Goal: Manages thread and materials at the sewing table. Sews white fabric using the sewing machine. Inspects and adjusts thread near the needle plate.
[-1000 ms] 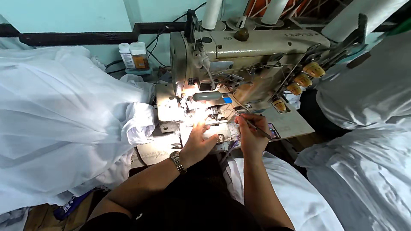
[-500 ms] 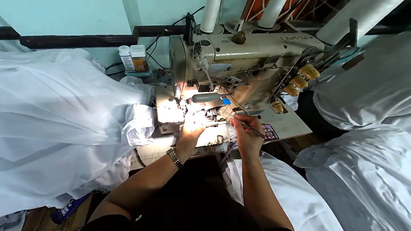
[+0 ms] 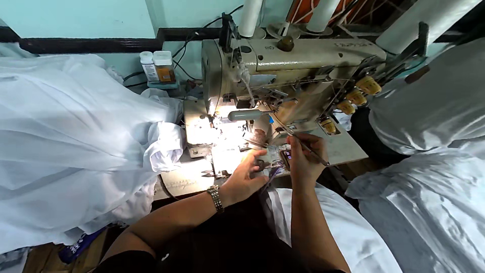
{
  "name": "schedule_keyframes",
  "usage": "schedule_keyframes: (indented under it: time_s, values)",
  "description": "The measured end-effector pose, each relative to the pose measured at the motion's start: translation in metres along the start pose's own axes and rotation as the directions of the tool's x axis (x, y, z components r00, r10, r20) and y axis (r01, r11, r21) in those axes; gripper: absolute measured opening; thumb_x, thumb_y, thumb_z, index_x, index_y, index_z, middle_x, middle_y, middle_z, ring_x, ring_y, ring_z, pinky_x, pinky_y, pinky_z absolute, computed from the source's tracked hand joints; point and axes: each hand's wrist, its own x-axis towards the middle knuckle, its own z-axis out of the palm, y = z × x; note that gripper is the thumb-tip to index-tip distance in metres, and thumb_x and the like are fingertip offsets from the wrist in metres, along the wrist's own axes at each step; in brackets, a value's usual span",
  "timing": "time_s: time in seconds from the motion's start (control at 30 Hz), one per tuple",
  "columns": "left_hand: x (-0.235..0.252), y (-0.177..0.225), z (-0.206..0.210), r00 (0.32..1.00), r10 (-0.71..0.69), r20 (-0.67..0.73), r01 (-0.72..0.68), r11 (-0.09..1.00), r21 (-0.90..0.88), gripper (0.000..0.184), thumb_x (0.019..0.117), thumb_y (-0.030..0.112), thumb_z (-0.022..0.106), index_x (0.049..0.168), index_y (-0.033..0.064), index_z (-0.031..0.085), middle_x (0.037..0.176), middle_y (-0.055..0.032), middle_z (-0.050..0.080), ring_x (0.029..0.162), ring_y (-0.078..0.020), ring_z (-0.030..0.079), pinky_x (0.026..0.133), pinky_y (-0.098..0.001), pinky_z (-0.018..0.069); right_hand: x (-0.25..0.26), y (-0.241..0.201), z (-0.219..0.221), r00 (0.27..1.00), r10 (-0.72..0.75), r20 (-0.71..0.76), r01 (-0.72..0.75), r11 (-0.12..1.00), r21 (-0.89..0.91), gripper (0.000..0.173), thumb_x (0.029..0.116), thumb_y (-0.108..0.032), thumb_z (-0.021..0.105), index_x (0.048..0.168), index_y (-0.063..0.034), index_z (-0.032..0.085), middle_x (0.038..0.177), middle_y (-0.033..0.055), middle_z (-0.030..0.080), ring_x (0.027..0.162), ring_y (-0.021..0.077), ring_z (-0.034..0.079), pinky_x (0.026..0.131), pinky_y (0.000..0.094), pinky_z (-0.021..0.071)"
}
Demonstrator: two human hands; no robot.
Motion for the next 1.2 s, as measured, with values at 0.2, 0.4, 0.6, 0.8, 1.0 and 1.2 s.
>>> schedule_keyframes:
  time_s: [0.2, 0.4, 0.6, 0.8, 1.0, 1.2]
  values:
    - [0.019, -0.013, 0.012, 0.989, 0.017, 0.147, -0.038, 0.989, 0.141, 0.053, 0.0933, 0.013, 0.064, 0.143, 0.0026, 0.052, 0.158, -0.021, 0.035, 0.141, -0.0261, 0.047, 0.105, -0.0381, 0.0524, 0.021, -0.015, 0.01, 0.987, -0.007, 0.161, 0.027, 0.992, -0.126, 0.02, 0.0934, -0.007, 0.072, 0.111, -0.0024, 0.063, 0.1, 0.0043, 0.072, 0.085, 0.0107, 0.07, 0.077, 0.0283, 0.0609]
    - [0.017, -0.016, 0.005, 0.943, 0.031, 0.332, -0.117, 0.963, 0.244, 0.043, 0.095, 0.012, 0.063, 0.135, -0.0028, 0.058, 0.151, -0.0246, 0.046, 0.139, -0.0276, 0.049, 0.108, -0.0367, 0.0482, 0.035, -0.019, 0.039, 0.933, 0.103, 0.344, 0.051, 0.91, -0.412, 0.016, 0.0933, -0.009, 0.074, 0.107, -0.0034, 0.067, 0.098, 0.0088, 0.073, 0.081, 0.014, 0.07, 0.074, 0.034, 0.0601]
    - [-0.028, -0.01, -0.041, 0.945, 0.118, 0.304, -0.214, 0.927, 0.307, 0.029, 0.1012, 0.014, 0.06, 0.127, -0.0005, 0.064, 0.131, -0.016, 0.063, 0.114, -0.0178, 0.065, 0.096, -0.0303, 0.0554, 0.046, -0.012, 0.054, 0.889, 0.133, 0.439, 0.167, 0.797, -0.581, 0.013, 0.096, -0.014, 0.071, 0.105, -0.0051, 0.07, 0.094, 0.0123, 0.072, 0.077, 0.0247, 0.07, 0.07, 0.0481, 0.0588]
    - [-0.08, -0.014, -0.076, 0.996, 0.086, -0.024, -0.077, 0.96, 0.27, 0.025, 0.1029, 0.012, 0.057, 0.122, -0.0009, 0.066, 0.117, -0.0091, 0.071, 0.1, -0.0121, 0.071, 0.09, -0.0296, 0.0602, 0.037, -0.002, 0.06, 0.885, 0.037, 0.465, 0.274, 0.766, -0.582, 0.011, 0.0946, -0.011, 0.072, 0.104, -0.0053, 0.072, 0.099, 0.0133, 0.074, 0.087, 0.0294, 0.073, 0.077, 0.0533, 0.0592]
    - [-0.1, -0.02, -0.09, 0.98, 0.142, -0.143, -0.1, 0.959, 0.265, 0.022, 0.1019, 0.01, 0.057, 0.118, -0.0001, 0.068, 0.114, -0.008, 0.071, 0.1, -0.0136, 0.071, 0.088, -0.0302, 0.0608, 0.027, 0.005, 0.067, 0.881, -0.056, 0.469, 0.361, 0.721, -0.591, 0.01, 0.0938, -0.005, 0.069, 0.102, -0.0025, 0.073, 0.101, 0.0156, 0.073, 0.091, 0.0308, 0.073, 0.079, 0.0526, 0.0599]
    - [-0.114, -0.032, -0.109, 0.904, 0.315, -0.288, -0.114, 0.828, 0.548, 0.019, 0.1002, 0.009, 0.055, 0.108, 0.0027, 0.072, 0.103, -0.0055, 0.072, 0.093, -0.0096, 0.069, 0.085, -0.0259, 0.0596, 0.029, 0.005, 0.054, 0.931, -0.073, 0.357, 0.26, 0.819, -0.511, 0.008, 0.0913, -0.007, 0.073, 0.098, -0.0024, 0.071, 0.098, 0.0111, 0.076, 0.089, 0.0181, 0.073, 0.081, 0.0389, 0.06]
